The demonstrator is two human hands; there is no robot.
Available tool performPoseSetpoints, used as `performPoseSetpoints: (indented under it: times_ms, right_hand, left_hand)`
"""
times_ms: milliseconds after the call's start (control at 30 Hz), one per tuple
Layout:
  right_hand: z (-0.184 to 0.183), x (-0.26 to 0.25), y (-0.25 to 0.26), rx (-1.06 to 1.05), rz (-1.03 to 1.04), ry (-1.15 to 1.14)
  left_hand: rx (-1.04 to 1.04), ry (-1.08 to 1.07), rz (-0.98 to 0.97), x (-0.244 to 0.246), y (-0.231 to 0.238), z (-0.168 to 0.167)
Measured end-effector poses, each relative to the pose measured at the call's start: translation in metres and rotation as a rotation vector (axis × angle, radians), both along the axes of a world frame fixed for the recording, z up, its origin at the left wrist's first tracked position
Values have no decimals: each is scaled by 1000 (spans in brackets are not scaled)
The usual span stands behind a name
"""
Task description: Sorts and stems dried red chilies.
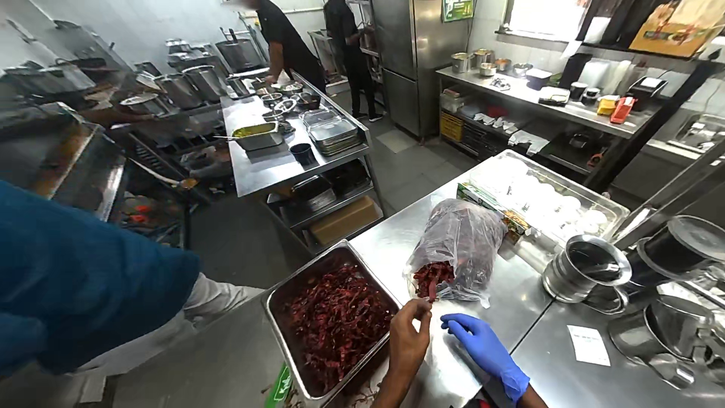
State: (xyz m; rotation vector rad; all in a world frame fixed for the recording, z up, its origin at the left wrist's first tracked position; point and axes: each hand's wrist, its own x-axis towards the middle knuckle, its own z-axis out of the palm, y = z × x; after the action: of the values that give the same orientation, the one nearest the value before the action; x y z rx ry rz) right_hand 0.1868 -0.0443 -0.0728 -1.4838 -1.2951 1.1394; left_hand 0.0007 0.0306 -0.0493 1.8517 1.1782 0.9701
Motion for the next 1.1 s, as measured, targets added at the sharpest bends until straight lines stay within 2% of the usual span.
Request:
performPoseSetpoints:
  times_ms: [167,267,367,500,600,700,767,867,933,1033,1100]
  right_hand:
    - [12,-33,16,57,-21,122]
    - [15,-37,20,81,-28,155]
    - [21,-30,21,102,46,164]
    - [37,-28,19,81,164,261]
    - [50,-35,18,57,139,310]
    - [60,-40,17,59,105,357]
    - [61,-42,17,51,98,422]
    - [64,-48,14,26,56,438]
    - [66,-51,13,10,1,345]
    - [57,-56,13,-43,-57,160]
    - [37,-59,13,-100,-4,108]
  left_hand:
    - [8,-76,32,-6,-37,-1]
    - [-48,-138,75,-13,-39,4]
    - [-117,-93,83,-24,-33,15]
    - [-287,-335,-58,-22,-21,22]
    - [-342,-499,-1,-12,-17,30]
    - [-389,-559,25,-4,-20,45]
    - [-211,-468,41,-2,-23,45]
    - [414,-7,87,-6,-25,33]
    - [717,179,67,-11,-22,28]
    - [864,237,-25,-16,-22,19]
    - [760,160,-37,-13,-23,16]
